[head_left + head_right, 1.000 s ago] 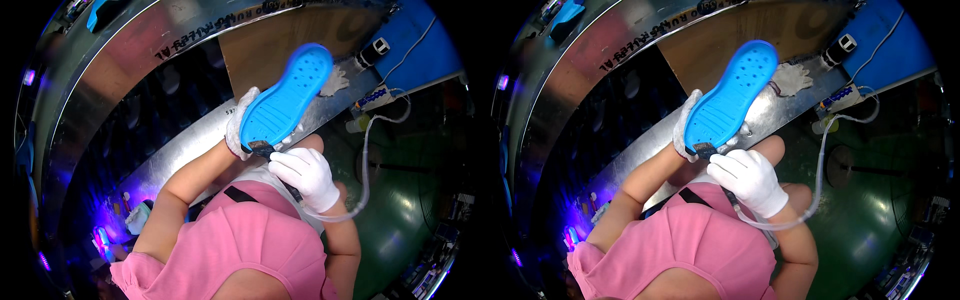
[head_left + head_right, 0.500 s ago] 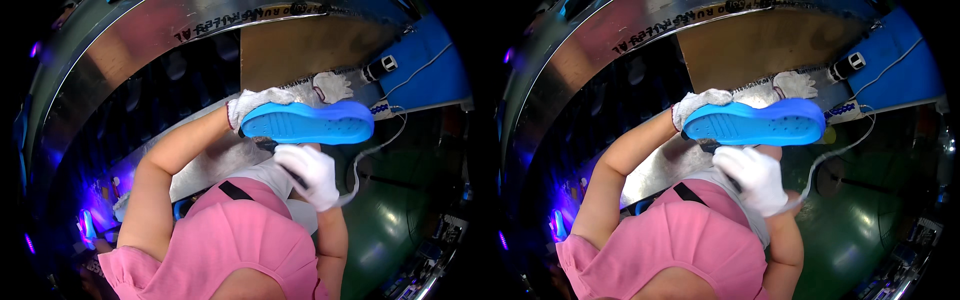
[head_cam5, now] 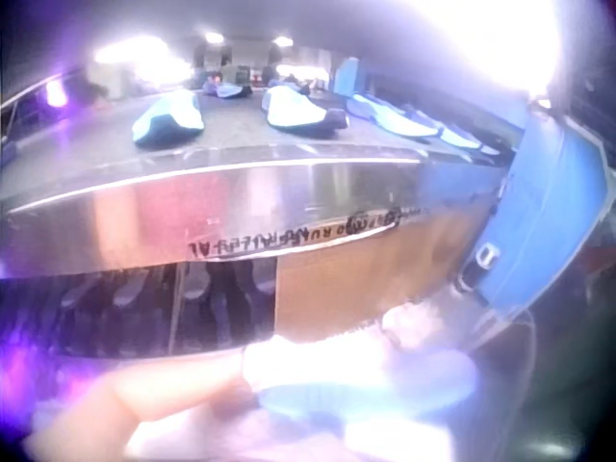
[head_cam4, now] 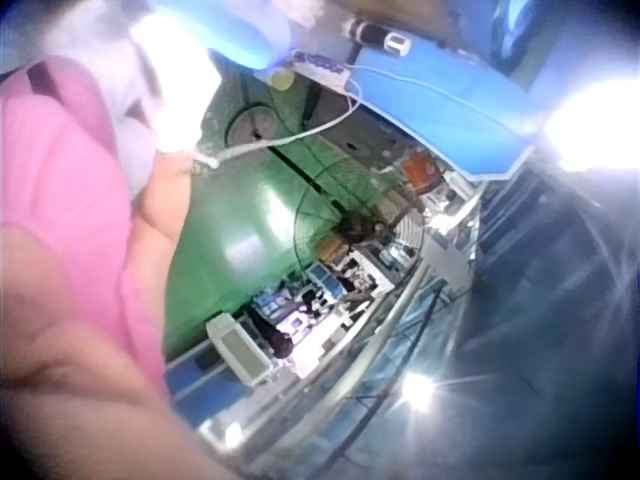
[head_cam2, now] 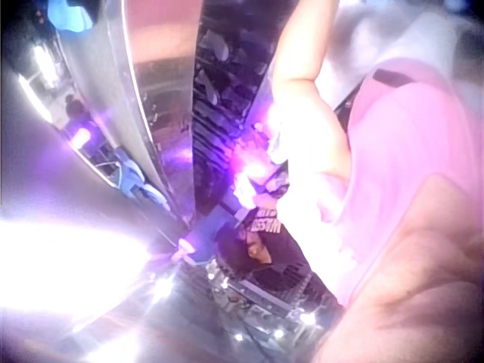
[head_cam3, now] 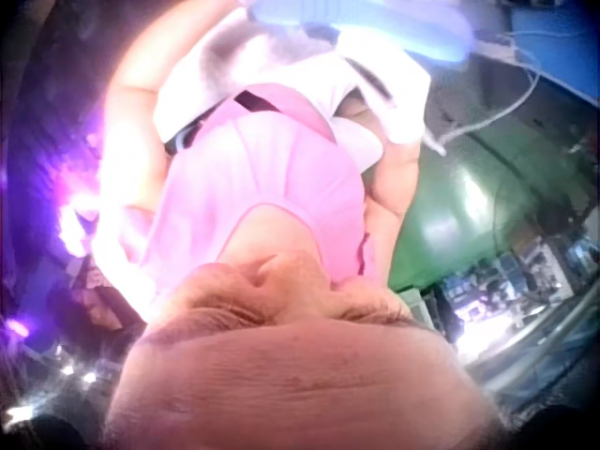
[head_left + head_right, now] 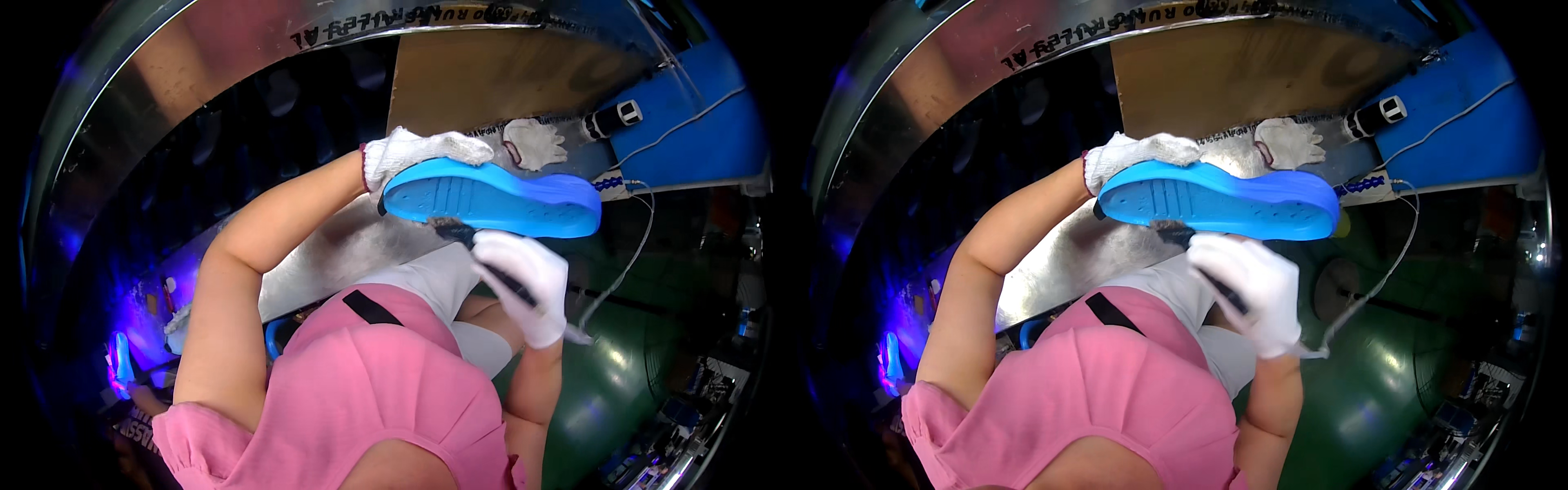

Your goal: The person takes blue shoe soles from a conveyor belt and applies glue to the inner surface using a brush connected to a machine hose.

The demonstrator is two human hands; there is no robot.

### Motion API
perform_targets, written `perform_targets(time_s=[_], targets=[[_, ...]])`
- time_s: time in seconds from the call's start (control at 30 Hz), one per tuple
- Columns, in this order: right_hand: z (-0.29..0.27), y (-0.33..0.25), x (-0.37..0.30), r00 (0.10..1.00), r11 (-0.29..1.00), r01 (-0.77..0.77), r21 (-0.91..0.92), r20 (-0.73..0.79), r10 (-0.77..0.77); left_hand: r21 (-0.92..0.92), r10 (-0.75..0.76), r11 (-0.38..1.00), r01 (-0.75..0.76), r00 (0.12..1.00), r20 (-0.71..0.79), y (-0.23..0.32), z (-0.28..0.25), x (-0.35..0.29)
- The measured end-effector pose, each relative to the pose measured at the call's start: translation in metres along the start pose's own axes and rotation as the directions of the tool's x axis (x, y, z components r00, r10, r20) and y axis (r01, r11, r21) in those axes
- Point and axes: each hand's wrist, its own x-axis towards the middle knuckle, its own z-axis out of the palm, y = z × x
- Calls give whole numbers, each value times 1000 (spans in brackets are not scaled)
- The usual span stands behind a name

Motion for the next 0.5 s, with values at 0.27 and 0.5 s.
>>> perform_targets(time_s=[0.27,0.5], targets=[[-19,-6,-1,999,988,26,-150,46,-20,198,132,973,-120,990,-50,3,0,-2],[-23,-2,-3,996,989,76,-131,-29,-80,118,90,988,-101,991,99,0,-9,-3]])
